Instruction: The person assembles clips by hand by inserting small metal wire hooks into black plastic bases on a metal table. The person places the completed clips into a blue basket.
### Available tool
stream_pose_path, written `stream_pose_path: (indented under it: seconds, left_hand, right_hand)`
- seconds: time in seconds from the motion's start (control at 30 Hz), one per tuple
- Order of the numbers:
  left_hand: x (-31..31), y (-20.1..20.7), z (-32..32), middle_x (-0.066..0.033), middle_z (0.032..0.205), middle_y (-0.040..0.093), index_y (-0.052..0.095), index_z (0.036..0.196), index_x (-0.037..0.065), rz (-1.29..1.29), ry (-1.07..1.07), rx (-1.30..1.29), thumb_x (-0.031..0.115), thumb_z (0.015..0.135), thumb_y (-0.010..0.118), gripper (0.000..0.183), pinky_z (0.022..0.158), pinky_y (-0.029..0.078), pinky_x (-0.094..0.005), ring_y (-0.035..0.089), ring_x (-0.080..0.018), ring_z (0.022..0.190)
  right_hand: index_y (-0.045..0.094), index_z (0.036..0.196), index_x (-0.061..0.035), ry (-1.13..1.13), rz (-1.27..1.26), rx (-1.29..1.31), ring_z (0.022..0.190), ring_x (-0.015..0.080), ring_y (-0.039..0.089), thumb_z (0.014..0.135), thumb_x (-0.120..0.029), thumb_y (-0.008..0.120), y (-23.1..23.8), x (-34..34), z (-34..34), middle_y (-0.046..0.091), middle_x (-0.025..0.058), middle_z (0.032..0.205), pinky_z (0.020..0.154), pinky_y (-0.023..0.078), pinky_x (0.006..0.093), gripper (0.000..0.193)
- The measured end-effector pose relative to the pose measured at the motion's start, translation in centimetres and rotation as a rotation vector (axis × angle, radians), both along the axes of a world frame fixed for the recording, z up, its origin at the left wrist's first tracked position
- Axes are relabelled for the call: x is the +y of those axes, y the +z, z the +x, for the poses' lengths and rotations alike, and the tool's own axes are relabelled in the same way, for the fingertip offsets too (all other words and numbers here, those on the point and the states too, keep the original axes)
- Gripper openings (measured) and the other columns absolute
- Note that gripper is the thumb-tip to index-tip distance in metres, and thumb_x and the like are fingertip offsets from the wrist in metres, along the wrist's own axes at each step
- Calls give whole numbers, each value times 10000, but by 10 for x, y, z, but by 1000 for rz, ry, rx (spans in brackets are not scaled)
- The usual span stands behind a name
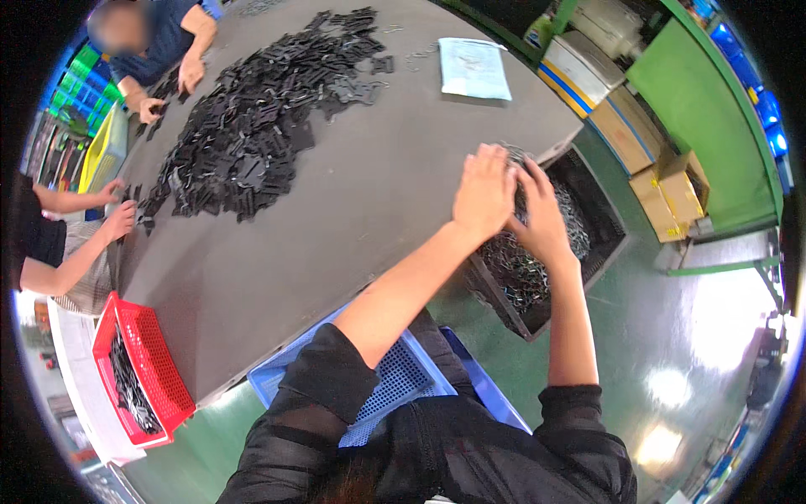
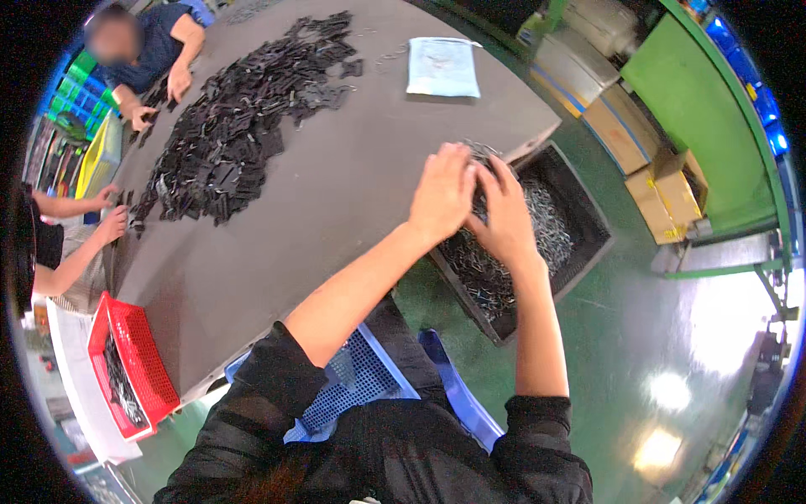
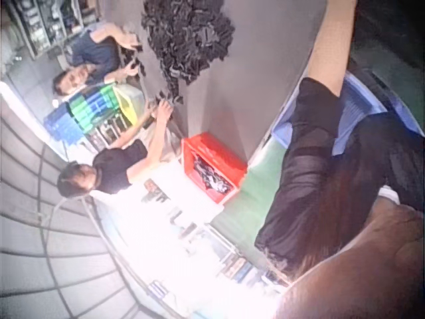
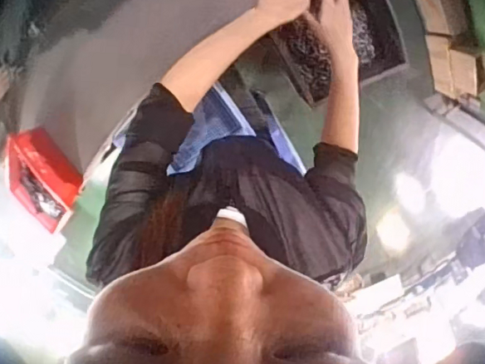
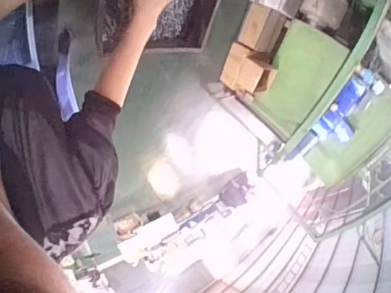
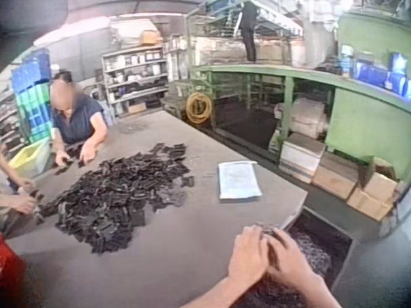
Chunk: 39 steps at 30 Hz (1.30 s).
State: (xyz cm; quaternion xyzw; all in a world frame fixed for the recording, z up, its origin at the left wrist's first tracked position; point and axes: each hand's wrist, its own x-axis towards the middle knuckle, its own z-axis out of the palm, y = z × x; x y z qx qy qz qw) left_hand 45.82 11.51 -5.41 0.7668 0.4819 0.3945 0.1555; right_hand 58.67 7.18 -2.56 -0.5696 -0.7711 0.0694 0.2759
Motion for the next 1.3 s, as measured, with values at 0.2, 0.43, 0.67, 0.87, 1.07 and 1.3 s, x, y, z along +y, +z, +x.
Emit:
stream_pose_path:
  seconds: [0.2, 0.43, 0.67, 0.87, 1.07, 1.3]
  left_hand:
    - [-31, 26, 8, -214, 1272, 513, 533, 1191, -41, -224, -286, -275, 212, 953, 435, 360, 1050, 335, -412, 453, -355, 1218]
    - [-11, 63, -141, -157, 1188, 580, 611, 1118, 49, -6, 14, -139, 165, 953, 461, 251, 984, 407, -390, 522, -317, 1152]
    - [-30, 58, -296, -130, 1354, 429, 573, 1210, 132, 111, 358, 375, 248, 844, 627, 387, 1053, 276, -546, 315, -356, 1325]
    - [-12, 36, -320, -59, 1421, 371, 479, 1324, 241, 52, 329, 723, 390, 861, 570, 494, 1003, 179, -716, 277, -299, 1361]
    - [-34, 44, -371, -28, 1299, 500, 581, 1153, 168, 53, 350, 610, 127, 808, 549, 348, 1027, 241, -642, 397, -250, 1290]
    - [-60, 50, -407, -63, 1131, 595, 636, 985, 85, 86, 283, 332, 43, 721, 547, 281, 1038, 293, -524, 500, -285, 1186]
  right_hand:
    - [512, 1213, -70, -363, -663, -214, 1160, 341, 494, 761, -189, 705, 36, -76, 58, 513, 140, 1265, 954, 422, 415, 506]
    - [521, 1217, -70, -325, 48, -114, 1174, 346, 473, 839, -276, 634, 0, -34, 33, 511, 152, 1268, 998, 371, 449, 445]
    - [631, 1031, -67, -407, -212, -408, 1098, 293, 527, 800, -214, 645, -10, 1, -25, 588, 108, 1143, 962, 373, 471, 274]
    - [638, 971, -110, -307, 72, -151, 950, 303, 585, 776, -71, 576, 45, 45, -111, 628, 103, 977, 834, 451, 416, 209]
    - [589, 1081, -119, 117, 28, 115, 1050, 295, 549, 837, -221, 615, 46, 134, -181, 592, 85, 1104, 865, 454, 401, 266]
    - [429, 1363, -154, -133, -9, 51, 1318, 342, 337, 841, -589, 514, -14, 305, -199, 389, 218, 1390, 1081, 258, 472, 685]
